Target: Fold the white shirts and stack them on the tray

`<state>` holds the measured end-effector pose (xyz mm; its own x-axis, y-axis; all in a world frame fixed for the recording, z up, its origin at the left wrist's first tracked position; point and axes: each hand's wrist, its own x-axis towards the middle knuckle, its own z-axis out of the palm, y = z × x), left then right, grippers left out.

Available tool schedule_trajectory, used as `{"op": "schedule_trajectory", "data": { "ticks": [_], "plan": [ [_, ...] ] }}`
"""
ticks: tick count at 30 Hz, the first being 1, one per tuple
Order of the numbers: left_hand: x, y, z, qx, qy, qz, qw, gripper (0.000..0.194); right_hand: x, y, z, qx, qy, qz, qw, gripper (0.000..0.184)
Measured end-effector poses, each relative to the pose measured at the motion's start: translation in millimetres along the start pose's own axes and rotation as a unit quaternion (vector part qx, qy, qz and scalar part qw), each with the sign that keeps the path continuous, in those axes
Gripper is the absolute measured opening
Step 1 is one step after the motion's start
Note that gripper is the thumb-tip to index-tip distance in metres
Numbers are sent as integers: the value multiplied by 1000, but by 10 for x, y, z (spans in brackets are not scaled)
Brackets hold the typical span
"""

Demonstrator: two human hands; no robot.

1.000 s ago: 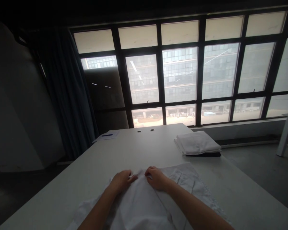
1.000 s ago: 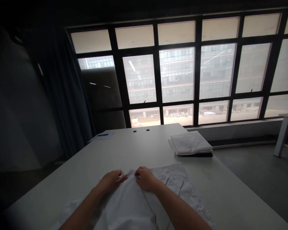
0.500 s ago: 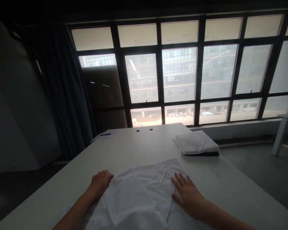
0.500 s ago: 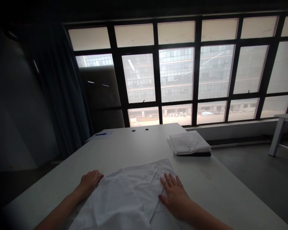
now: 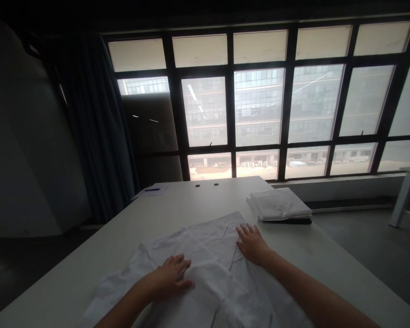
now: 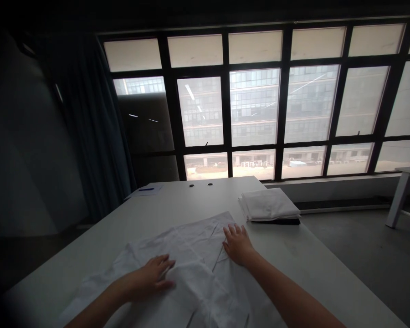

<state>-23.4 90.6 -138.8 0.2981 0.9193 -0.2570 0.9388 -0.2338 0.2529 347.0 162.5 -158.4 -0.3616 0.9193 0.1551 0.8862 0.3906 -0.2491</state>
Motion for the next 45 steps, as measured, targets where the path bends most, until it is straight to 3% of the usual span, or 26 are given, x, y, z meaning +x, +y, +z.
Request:
{"op": "schedule_trajectory", "data": {
  "ticks": [3,7,12,15,18,21,23,27,31,35,41,45],
  "plan": [
    [-246,41,259,21,-16,-42,999,93,-215,-188,-30,6,19,-4,1000,34],
    [-362,39,396,46,44,-34,997,84,-668,-409,10,70,-4,4,998,19],
    [-236,-23,311,51,48,-17,997,80,-1052,-499,28,93,-20,31,995,18],
    [-114,-64,188,58,49,-21,997,79,-1083,-492,52,82,-12,40,996,22],
    [-33,-25,34,48,2,-30,998,85,-1048,-465,117,99,1,45,994,17],
    [15,169,-56,58,-51,-75,994,108,-1028,-440,179,121,-4,34,992,14],
    [47,382,-41,91,-41,-80,992,119,-1042,-435,190,137,3,16,990,14],
    [87,851,119,87,-1,31,996,124,-1062,-431,134,185,27,-5,982,19],
    [61,1108,274,50,17,110,993,125,-959,-322,46,285,30,42,957,24],
    [50,1124,403,34,66,175,982,104,-841,-125,14,336,23,105,936,21],
    [67,1204,536,98,197,268,938,44,-922,-95,-4,204,3,93,975,19],
    [27,1298,493,145,228,317,909,12,-951,-141,-52,216,-8,103,971,20]
  ]
}}
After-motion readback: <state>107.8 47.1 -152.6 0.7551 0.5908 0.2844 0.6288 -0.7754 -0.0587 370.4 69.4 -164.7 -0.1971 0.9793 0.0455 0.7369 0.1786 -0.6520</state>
